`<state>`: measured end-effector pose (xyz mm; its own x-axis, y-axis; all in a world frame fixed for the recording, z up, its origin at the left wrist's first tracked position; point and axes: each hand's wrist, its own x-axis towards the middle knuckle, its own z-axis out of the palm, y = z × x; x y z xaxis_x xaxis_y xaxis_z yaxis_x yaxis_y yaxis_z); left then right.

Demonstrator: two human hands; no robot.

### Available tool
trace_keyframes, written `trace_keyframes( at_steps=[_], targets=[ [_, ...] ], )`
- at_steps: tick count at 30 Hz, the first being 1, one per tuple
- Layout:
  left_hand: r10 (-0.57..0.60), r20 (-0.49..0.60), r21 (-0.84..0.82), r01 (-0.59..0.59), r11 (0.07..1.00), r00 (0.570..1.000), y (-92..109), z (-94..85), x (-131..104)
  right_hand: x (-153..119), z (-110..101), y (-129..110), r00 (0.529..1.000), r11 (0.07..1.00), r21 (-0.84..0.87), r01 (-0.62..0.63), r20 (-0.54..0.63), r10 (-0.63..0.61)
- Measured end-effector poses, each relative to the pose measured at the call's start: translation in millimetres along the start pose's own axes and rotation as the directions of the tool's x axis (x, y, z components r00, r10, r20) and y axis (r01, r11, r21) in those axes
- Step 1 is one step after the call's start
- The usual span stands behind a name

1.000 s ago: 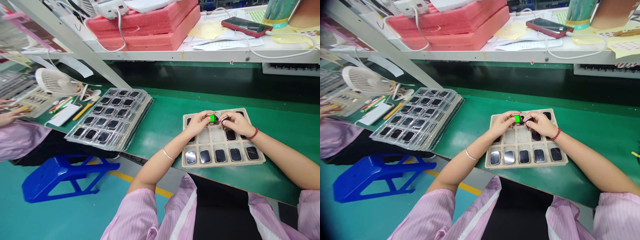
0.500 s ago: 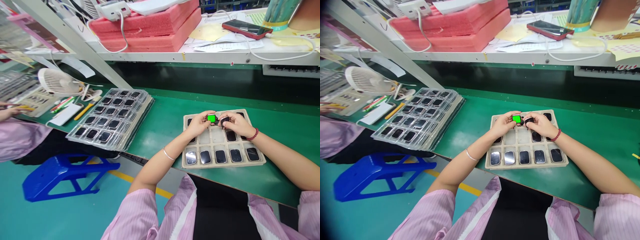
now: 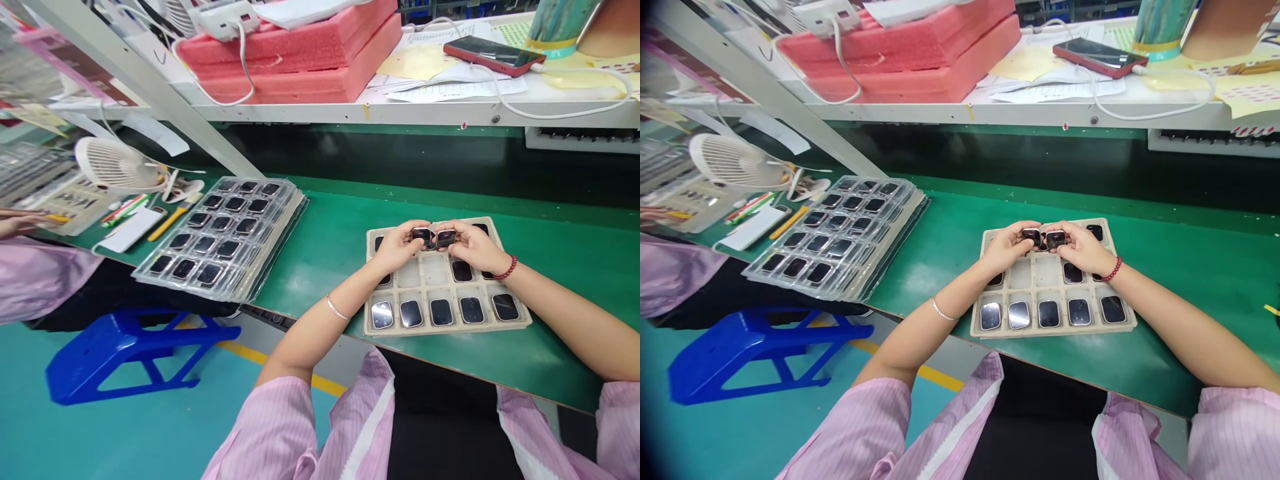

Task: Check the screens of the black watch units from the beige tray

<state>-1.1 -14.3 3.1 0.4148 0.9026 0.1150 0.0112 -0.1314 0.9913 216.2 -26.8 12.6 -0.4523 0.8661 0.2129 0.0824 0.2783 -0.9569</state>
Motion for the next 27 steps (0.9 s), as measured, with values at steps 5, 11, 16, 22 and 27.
trace_keyframes(
  at_steps=[5,11,16,22,27],
  targets=[
    [-0.003,-0.026,0.002,0.003,1.000,1.000,1,0.6,0,0,0,-2,0.994,0.993,-0.039,-0.112,-0.013,0.112],
    [-0.006,-0.043,0.037,0.008,0.999,0.999,3,1.5,-1,-1,4,-3,0.997,0.997,0.012,-0.071,-0.020,0.071],
    [-0.024,-0.045,0.055,0.026,0.998,0.999,8,0.4,-2,-2,2,-3,0.993,0.992,0.061,-0.113,-0.013,0.114],
    [-0.084,0.002,-0.167,0.083,0.982,0.996,12,-1.8,-2,0,-2,-7,0.984,0.943,0.285,-0.175,0.011,0.179],
    [-0.154,0.089,-0.252,0.171,0.953,0.984,15,-3.5,-2,3,-6,-7,0.957,0.900,0.350,-0.261,-0.030,0.290]
  ],
)
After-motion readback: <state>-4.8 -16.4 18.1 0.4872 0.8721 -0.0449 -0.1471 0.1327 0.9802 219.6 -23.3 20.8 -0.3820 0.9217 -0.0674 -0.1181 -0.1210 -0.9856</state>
